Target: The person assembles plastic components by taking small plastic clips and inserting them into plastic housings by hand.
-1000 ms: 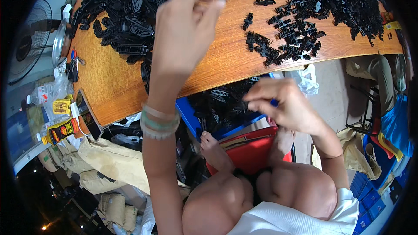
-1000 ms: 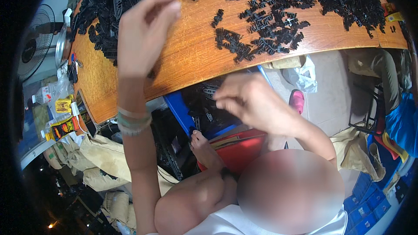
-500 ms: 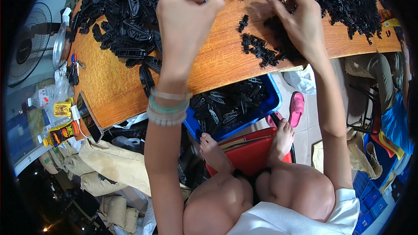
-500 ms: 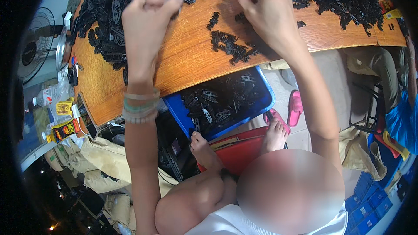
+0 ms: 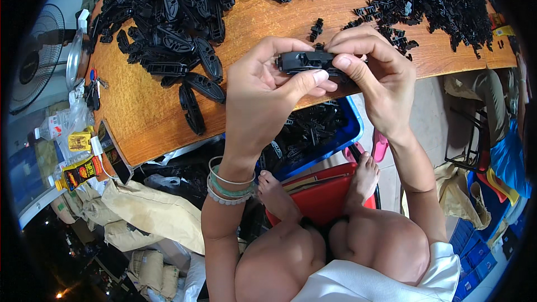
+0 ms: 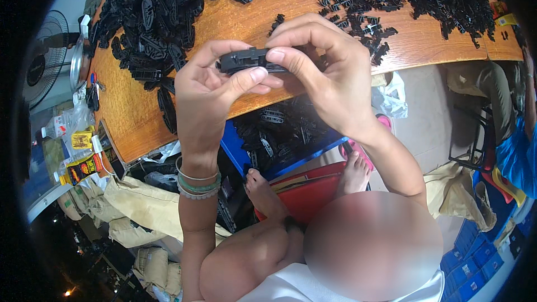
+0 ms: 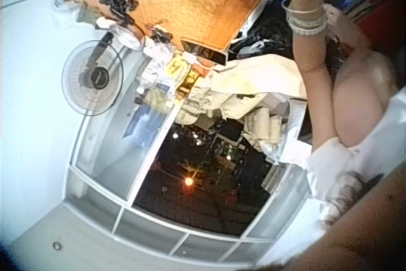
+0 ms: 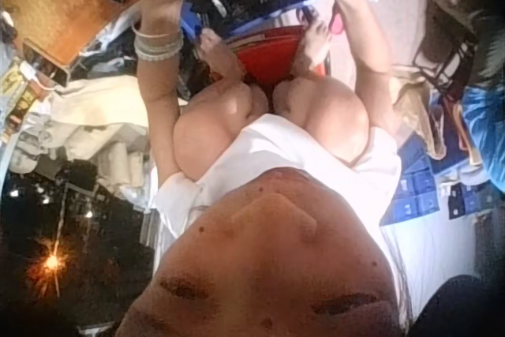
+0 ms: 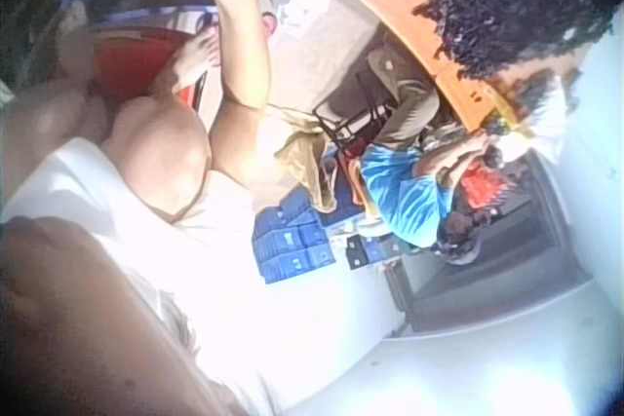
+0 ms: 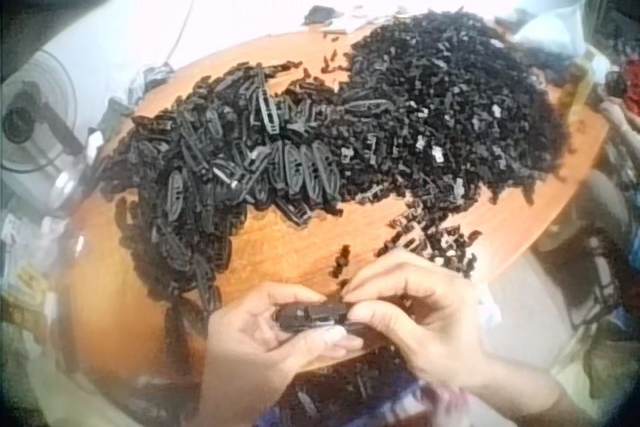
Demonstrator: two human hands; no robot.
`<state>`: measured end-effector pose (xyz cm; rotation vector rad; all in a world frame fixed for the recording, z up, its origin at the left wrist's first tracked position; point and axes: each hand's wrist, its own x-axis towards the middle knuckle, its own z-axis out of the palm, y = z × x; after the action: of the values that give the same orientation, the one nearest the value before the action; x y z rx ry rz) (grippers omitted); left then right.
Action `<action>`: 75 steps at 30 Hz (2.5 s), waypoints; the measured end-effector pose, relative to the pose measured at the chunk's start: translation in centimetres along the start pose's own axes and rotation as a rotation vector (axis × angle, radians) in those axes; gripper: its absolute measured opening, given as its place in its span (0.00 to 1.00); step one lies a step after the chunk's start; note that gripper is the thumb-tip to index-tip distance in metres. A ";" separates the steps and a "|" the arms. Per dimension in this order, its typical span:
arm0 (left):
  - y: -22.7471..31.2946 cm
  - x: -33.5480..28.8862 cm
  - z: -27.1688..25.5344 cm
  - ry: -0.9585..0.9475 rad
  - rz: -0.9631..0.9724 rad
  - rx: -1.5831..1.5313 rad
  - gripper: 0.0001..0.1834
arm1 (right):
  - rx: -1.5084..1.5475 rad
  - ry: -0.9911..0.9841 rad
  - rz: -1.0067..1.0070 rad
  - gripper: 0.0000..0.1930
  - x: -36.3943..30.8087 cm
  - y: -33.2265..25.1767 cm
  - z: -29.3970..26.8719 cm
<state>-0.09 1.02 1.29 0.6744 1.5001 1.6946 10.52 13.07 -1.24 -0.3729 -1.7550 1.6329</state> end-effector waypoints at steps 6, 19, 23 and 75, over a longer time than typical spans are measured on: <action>0.1 0.0 0.3 0.046 0.025 -0.052 0.11 | -0.409 -0.049 -0.374 0.05 0.8 0.0 -0.9; -0.5 -5.6 -2.3 -0.078 0.027 0.331 0.09 | -0.204 -0.590 0.222 0.09 -3.5 -2.1 -1.9; -0.8 -6.8 -5.2 0.303 0.074 0.526 0.07 | -0.247 -0.562 0.165 0.08 -4.6 -1.6 -0.6; -0.5 -6.5 -0.1 0.187 0.011 -0.055 0.11 | -0.440 -0.300 -0.457 0.11 -2.3 -1.9 0.2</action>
<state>3.64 -4.30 1.36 0.5079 1.5728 1.8421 12.54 11.14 -0.07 0.0875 -2.2285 1.0125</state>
